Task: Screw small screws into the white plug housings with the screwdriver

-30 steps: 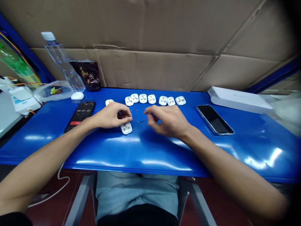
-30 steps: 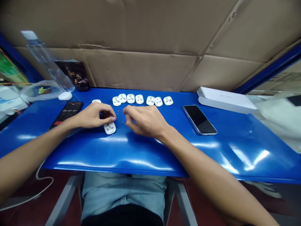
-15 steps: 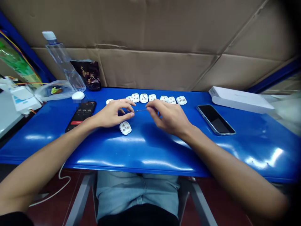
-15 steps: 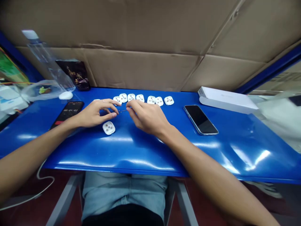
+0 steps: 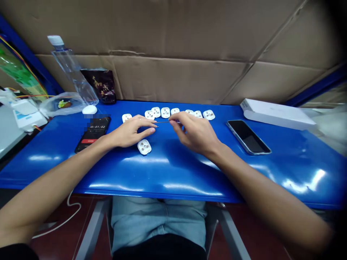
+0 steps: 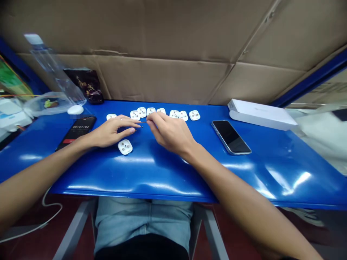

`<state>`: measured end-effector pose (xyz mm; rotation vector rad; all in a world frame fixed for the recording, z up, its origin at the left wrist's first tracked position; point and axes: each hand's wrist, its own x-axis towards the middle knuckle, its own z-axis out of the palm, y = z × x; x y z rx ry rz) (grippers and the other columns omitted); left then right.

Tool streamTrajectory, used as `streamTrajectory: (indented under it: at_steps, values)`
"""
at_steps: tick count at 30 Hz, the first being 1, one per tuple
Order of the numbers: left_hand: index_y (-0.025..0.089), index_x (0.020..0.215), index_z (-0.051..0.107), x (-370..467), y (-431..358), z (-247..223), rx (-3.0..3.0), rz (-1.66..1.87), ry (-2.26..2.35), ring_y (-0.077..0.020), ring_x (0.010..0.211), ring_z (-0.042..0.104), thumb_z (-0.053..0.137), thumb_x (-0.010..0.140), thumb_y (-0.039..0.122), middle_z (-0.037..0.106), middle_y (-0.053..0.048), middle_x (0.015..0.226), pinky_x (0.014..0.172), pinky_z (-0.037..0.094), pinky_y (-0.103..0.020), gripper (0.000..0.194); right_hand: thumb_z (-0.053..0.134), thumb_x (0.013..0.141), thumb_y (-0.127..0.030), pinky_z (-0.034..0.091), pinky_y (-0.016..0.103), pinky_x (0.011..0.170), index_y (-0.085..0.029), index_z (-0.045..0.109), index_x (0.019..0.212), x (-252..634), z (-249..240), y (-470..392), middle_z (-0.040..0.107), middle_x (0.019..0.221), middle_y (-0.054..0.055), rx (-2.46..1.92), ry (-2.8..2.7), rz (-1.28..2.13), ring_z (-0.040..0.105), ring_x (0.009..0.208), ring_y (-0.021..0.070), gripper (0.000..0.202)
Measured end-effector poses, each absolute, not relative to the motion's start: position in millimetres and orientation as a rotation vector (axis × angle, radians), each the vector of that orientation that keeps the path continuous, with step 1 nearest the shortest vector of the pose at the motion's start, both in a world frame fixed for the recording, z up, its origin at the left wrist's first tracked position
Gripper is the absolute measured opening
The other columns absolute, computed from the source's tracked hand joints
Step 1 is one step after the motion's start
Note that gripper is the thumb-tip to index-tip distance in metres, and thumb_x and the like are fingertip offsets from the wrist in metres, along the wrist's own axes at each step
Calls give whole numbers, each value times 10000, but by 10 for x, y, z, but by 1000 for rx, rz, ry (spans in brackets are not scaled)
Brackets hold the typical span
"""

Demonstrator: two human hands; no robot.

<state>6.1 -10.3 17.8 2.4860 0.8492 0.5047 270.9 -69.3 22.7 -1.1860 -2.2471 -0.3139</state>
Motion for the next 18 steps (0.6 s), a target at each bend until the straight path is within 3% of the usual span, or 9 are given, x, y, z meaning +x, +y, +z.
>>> streamTrajectory:
  at_steps: [3, 5, 8, 10, 12, 18]
  values:
    - [226, 1193, 824, 52, -103, 232, 2489, 571, 851, -301, 1350, 631, 532, 1086, 524, 724, -90, 1444, 1202, 445, -468, 431, 467, 1115, -301, 422, 321, 619, -204, 678, 1172, 2709, 228, -691, 810, 1110, 96, -1189, -2236, -319, 718, 794, 216, 239]
    - [217, 1120, 829, 20, -91, 297, 2476, 589, 848, -280, 1205, 698, 533, 1078, 530, 783, -87, 1290, 1108, 503, -425, 434, 471, 1113, -306, 418, 319, 615, -204, 682, 1158, 2712, 229, -692, 812, 1102, 93, -1178, -2224, -320, 715, 782, 214, 239]
    - [243, 1166, 824, -74, -57, 402, 2454, 385, 814, -255, 1088, 724, 599, 1031, 573, 800, -65, 1204, 970, 545, -355, 420, 489, 1091, -274, 423, 312, 620, -198, 689, 1113, 2726, 230, -700, 815, 1034, 84, -1134, -2201, -329, 707, 745, 200, 216]
    - [282, 1290, 796, -140, -33, 450, 2430, 216, 737, -239, 1020, 730, 785, 892, 593, 802, -53, 1197, 881, 557, -308, 505, 506, 1069, -252, 423, 303, 613, -204, 693, 1074, 2738, 231, -710, 808, 933, 60, -1052, -2221, -335, 691, 694, 181, 193]
    - [310, 1291, 803, -177, -16, 470, 2395, 111, 668, -223, 943, 731, 900, 769, 559, 812, -38, 1134, 815, 558, -283, 587, 523, 1055, -229, 425, 293, 604, -215, 695, 1044, 2748, 234, -725, 792, 846, 31, -927, -2271, -334, 677, 658, 166, 173]
    - [281, 1149, 842, -139, -20, 437, 2355, 76, 638, -219, 916, 743, 842, 852, 515, 823, -36, 1042, 787, 549, -281, 378, 548, 1053, -178, 415, 260, 583, -209, 680, 1060, 2737, 264, -769, 785, 863, 6, -572, -2444, -286, 681, 688, 131, 135]
